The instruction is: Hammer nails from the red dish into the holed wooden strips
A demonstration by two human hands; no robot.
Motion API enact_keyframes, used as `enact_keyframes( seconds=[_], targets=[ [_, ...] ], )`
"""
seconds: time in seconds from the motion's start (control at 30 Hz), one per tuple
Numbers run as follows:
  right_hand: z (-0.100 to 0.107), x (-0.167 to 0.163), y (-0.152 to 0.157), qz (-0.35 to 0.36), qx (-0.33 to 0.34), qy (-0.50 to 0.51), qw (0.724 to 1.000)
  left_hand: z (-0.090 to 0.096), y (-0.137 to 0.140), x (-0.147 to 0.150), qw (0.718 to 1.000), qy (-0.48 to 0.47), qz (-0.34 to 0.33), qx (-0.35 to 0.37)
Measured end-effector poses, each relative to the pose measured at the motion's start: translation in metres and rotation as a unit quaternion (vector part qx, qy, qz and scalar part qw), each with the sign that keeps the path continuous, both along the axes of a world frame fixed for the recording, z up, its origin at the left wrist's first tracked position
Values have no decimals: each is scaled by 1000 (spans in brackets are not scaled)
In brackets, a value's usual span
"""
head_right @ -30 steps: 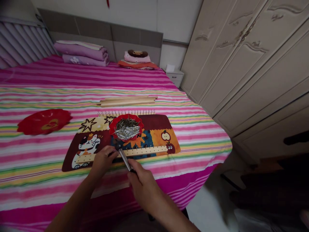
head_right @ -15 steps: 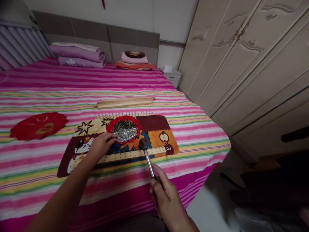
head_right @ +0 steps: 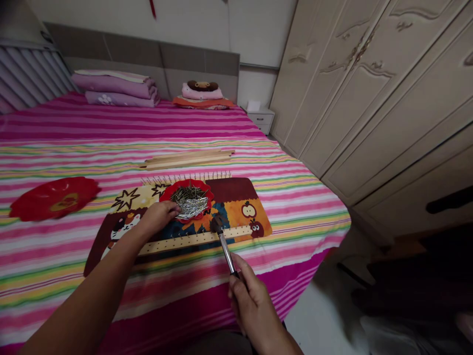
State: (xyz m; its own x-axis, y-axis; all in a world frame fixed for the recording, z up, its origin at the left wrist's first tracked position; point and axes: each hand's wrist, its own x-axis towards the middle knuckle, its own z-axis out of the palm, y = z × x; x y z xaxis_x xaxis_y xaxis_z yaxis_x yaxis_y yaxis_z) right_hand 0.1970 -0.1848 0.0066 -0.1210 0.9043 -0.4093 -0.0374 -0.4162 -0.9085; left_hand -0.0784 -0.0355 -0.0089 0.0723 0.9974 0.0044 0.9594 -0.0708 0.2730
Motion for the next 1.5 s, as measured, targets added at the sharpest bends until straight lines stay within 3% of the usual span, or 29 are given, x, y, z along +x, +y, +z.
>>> enact_keyframes(
  seconds=[0.13,0.23,0.33,0.5,0.7,0.87,0.97,1.03,1.13,1.23,1.37,1.5],
  targets=[
    [-1,0,-1,6,0,-5,1000,2,-13,-9,990,-119,70,11],
    [-1,-2,-3,9,-2,-7,1000,3,-29,-15,964,-233,128,12],
    [-1,-3,-5,8,-2,-10,1000,1,-51,-23,947,-279,158,13],
    [0,-6,-7,20,2,-11,1000,-1,-89,-32,962,-202,181,-18],
    [1,-8,-7,32,-1,-21,999,-16,-116,-22,987,-31,146,-65],
    [-3,-7,-8,53,13,-20,998,-20,-120,-10,987,11,143,-73],
    [-4,-6,-8,53,8,-19,998,-16,-120,-11,982,-16,169,-84],
    [-4,-6,-8,55,6,-17,998,-17,-119,-15,971,-109,190,-95],
    [-2,-6,-6,54,0,-18,998,-22,-115,-18,929,-292,211,-77],
    [-1,-7,-5,56,-7,-19,998,-26,-107,-14,899,-372,230,-22],
    [-3,-8,-6,67,-11,-10,998,-28,-96,-3,886,-385,258,20],
    [-4,-9,-5,62,-17,-9,998,-34,-93,0,909,-330,254,30]
  ],
)
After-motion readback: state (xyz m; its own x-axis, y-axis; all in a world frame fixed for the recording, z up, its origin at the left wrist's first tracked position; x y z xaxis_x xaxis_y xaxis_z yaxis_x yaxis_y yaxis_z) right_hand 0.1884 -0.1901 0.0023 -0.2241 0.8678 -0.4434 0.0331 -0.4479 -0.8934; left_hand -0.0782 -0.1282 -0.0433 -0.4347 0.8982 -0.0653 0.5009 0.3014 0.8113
